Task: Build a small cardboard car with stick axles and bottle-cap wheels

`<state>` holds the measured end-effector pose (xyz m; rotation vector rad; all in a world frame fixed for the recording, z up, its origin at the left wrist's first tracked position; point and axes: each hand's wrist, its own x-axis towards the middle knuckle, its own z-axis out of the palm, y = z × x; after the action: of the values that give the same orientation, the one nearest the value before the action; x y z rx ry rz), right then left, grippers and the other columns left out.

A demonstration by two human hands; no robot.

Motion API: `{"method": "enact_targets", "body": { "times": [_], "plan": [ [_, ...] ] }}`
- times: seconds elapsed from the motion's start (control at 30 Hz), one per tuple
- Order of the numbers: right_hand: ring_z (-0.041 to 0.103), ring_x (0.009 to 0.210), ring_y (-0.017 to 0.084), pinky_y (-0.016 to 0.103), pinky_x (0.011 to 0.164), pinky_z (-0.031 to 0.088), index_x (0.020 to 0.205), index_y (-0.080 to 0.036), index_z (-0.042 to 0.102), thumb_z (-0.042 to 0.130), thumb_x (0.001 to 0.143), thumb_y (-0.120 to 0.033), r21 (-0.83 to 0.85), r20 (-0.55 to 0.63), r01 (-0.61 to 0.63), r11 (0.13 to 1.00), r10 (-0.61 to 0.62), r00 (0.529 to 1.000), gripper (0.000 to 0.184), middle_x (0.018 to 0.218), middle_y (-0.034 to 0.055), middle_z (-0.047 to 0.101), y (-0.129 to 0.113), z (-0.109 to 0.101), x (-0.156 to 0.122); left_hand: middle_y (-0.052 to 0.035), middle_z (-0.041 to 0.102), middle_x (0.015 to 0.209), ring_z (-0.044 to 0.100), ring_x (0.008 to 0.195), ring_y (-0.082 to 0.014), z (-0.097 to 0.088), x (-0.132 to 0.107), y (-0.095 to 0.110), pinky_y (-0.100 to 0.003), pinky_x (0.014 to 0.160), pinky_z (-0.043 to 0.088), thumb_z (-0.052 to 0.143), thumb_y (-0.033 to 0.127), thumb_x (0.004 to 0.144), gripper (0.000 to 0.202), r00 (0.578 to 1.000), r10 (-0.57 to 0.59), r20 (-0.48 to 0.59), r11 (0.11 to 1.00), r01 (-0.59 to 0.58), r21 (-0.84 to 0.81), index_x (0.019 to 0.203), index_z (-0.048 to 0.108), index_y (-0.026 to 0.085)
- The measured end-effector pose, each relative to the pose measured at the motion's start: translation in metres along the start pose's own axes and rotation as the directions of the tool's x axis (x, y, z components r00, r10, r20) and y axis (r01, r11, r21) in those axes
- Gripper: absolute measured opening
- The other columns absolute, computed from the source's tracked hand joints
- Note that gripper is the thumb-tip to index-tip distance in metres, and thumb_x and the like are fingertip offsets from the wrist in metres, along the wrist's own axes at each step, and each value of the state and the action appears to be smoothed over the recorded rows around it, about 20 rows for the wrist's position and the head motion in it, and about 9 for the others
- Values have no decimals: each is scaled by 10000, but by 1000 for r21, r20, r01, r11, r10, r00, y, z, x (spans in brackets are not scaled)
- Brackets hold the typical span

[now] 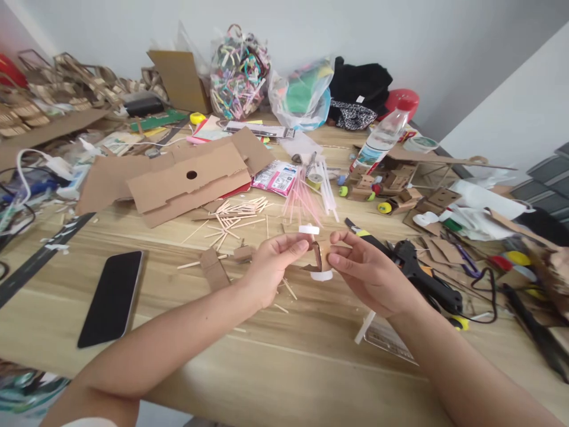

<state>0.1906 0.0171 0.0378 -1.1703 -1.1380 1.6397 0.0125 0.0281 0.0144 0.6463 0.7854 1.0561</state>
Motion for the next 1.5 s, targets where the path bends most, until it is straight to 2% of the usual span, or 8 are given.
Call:
{"method": "enact_targets", "body": {
  "times": [0.27, 0.53, 0.73, 0.87, 1.0, 1.17, 1.37, 1.5],
  "plan": [
    [618, 669, 154, 300, 665, 458, 890, -272, 548, 964, 546, -513, 53, 1, -44, 998, 44, 999, 591, 707, -56, 664, 1, 0, 1, -18, 784, 856, 708, 884, -192, -2, 2, 1, -348, 936, 495, 957, 237, 573, 323, 997, -36, 68, 998, 39, -43, 830, 768, 193],
    [593, 632, 163, 319, 659, 460, 859, -280, 494, 924, 589, -544, -6, -13, 26, 1000, -26, 1000, 572, 652, -78, 580, 3, 2, 1, -48, 765, 929, 707, 922, -215, -3, 1, 0, -364, 902, 525, 1010, 297, 470, 527, 989, -74, 130, 997, 74, 11, 907, 737, 189],
    [604, 623, 136, 296, 652, 482, 832, -272, 507, 956, 551, -548, 13, -57, 70, 997, -69, 996, 597, 683, -69, 655, 6, 7, 1, -49, 755, 989, 683, 1022, -235, -1, 0, 3, -385, 993, 471, 983, 190, 480, 541, 989, 26, 143, 986, -49, 157, 948, 711, 199],
    [646, 661, 139, 298, 695, 505, 816, -266, 505, 946, 579, -546, 0, -40, 81, 997, -80, 996, 574, 708, -54, 709, 6, 9, 0, -52, 758, 1011, 688, 982, -227, 0, 0, 3, -362, 944, 493, 943, 167, 518, 490, 983, 113, 147, 962, -145, 232, 940, 697, 204],
    [697, 741, 188, 338, 745, 516, 829, -268, 497, 914, 612, -554, -113, -69, 122, 986, -130, 989, 550, 734, -32, 721, 5, 8, -1, -65, 760, 1024, 693, 1052, -265, -1, -1, 3, -352, 907, 508, 922, 167, 538, 510, 976, 176, 125, 934, -205, 293, 989, 687, 211],
    [741, 841, 259, 402, 828, 504, 847, -272, 490, 827, 683, -517, -362, -100, 177, 915, -227, 969, 448, 786, 22, 772, 2, 7, -4, -75, 758, 1078, 690, 1128, -287, -2, -2, 7, -359, 970, 510, 933, 166, 550, 554, 966, 209, 150, 885, -252, 391, 1047, 693, 209],
    [754, 840, 271, 395, 792, 508, 840, -275, 486, 739, 732, -452, -456, -104, 203, 867, -278, 955, 327, 784, 28, 785, 0, 11, -7, -65, 769, 1127, 709, 1114, -264, -6, 0, 8, -363, 971, 548, 915, 184, 599, 570, 942, 264, 206, 763, -334, 553, 1120, 684, 211],
    [741, 801, 246, 380, 750, 509, 858, -283, 486, 686, 770, -380, -559, -66, 261, 787, -356, 932, 239, 770, 8, 765, -1, 9, -8, -72, 762, 1183, 716, 1107, -255, -9, 0, 6, -381, 993, 551, 896, 189, 648, 541, 915, 324, 238, 654, -399, 643, 1145, 684, 219]
  ]
}}
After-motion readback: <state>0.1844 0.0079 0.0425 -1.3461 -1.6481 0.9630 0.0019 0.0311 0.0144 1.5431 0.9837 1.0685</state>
